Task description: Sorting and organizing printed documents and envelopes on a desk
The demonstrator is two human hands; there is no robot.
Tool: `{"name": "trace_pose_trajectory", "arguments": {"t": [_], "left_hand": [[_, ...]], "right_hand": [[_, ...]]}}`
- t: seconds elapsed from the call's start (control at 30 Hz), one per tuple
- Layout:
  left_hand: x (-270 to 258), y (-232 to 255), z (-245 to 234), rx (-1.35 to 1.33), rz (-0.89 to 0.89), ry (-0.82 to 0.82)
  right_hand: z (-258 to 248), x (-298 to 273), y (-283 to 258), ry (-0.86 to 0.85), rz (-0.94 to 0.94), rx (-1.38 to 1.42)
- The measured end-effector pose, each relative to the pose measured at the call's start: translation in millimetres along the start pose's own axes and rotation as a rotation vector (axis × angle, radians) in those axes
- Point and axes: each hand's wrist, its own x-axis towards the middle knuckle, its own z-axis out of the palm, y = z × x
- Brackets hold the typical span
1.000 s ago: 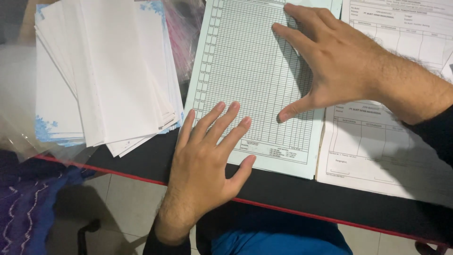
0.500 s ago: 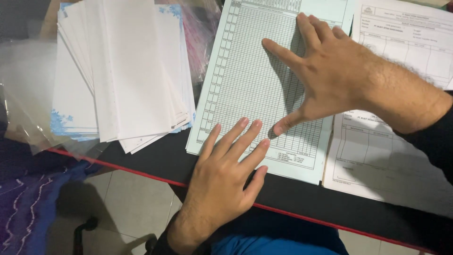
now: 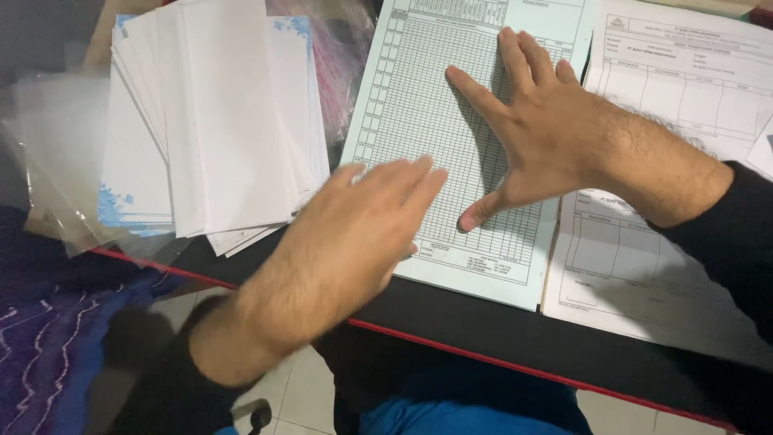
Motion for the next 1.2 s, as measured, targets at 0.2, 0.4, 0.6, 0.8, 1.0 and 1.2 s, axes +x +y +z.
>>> {"name": "trace_pose_trajectory", "arguments": {"t": [0.2,0.4,0.6,0.8,1.0,1.2], "left_hand": [[85.5,-58.4,-16.4,0.06,-0.018,-0.274],[107.5,-66.0,-15.6,0.132,-0.207,-0.456],[117.3,-56.9,-19.5,0.194,-0.212,-0.483],[131.6,-54.4,-7.5,0.226,-0.19,-0.326],[143.2,-42.5,-22.4,0.288,-0.238,-0.387],[165.2,-24.7,-39.6,0.213,-0.396,-0.447]], "right_hand": [[-4.0,-3.8,-3.6,-0.023,0.019,0.04],[17.1,-0.8,9.5,0.146,-0.033,-0.034],[30.7,-1.0,32.8,0.391,-0.173,-0.041],[21.1,-26.9,51.1,0.394,-0.278,0.16],[9.8,-137.0,52.5,0.448,-0.223,0.034],[45.4,-267.5,77.1,0.516,0.02,0.071]]}}
